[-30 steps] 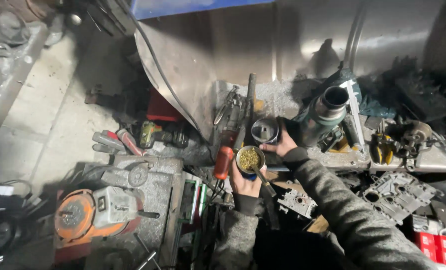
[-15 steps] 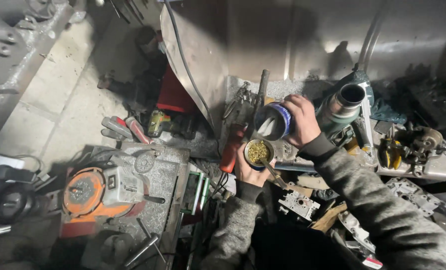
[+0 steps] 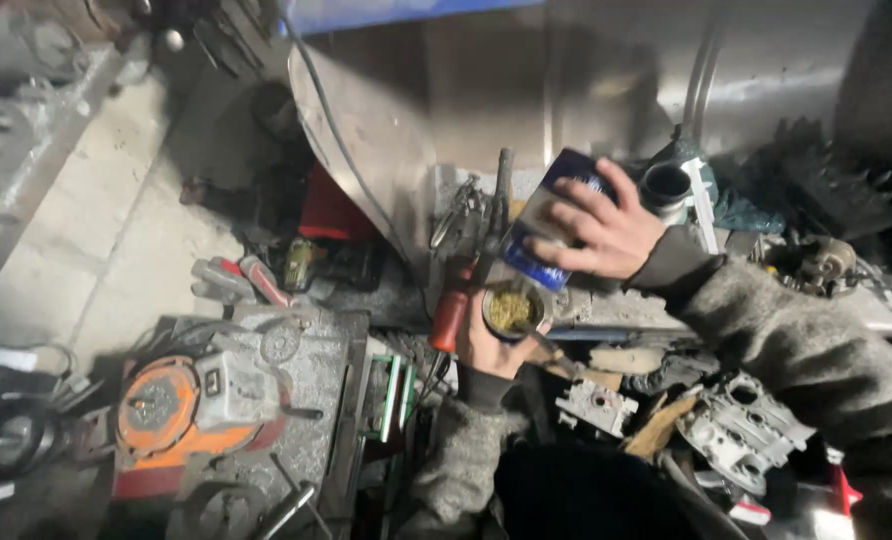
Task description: Measuring the dimensions and bores of an engine cylinder head using a vernier caliper.
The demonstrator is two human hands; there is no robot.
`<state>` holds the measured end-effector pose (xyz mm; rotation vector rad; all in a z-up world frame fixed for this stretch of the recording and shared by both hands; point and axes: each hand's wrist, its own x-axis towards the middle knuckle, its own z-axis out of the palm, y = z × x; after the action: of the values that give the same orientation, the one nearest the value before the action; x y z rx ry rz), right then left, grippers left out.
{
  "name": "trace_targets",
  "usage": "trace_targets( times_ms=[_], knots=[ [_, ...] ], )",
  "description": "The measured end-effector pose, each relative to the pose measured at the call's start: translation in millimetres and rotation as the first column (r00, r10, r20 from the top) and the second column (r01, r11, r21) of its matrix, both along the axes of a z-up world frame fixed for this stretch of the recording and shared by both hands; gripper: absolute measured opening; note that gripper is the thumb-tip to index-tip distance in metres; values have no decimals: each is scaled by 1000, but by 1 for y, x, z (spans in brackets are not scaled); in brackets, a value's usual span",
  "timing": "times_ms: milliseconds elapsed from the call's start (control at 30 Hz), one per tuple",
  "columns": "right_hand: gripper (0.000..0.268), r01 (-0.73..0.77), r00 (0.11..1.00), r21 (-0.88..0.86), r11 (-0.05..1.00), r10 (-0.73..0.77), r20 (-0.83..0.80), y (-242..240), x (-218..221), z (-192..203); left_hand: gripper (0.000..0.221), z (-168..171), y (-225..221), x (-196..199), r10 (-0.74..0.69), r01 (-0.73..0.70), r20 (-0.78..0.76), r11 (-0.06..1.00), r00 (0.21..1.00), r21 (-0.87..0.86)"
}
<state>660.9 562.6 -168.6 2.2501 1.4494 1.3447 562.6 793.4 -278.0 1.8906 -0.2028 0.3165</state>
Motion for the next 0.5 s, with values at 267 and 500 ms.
trace_targets(
  times_ms=[267, 500],
  knots=[
    [46, -79, 995, 10, 997, 78, 59, 6, 5, 6, 85, 6, 9, 4, -24, 34, 71, 989, 997, -144],
    [51, -71, 997, -60, 996, 72, 9, 17, 1, 4, 85, 9, 17, -9, 38, -38, -1, 994, 999, -101]
  ],
)
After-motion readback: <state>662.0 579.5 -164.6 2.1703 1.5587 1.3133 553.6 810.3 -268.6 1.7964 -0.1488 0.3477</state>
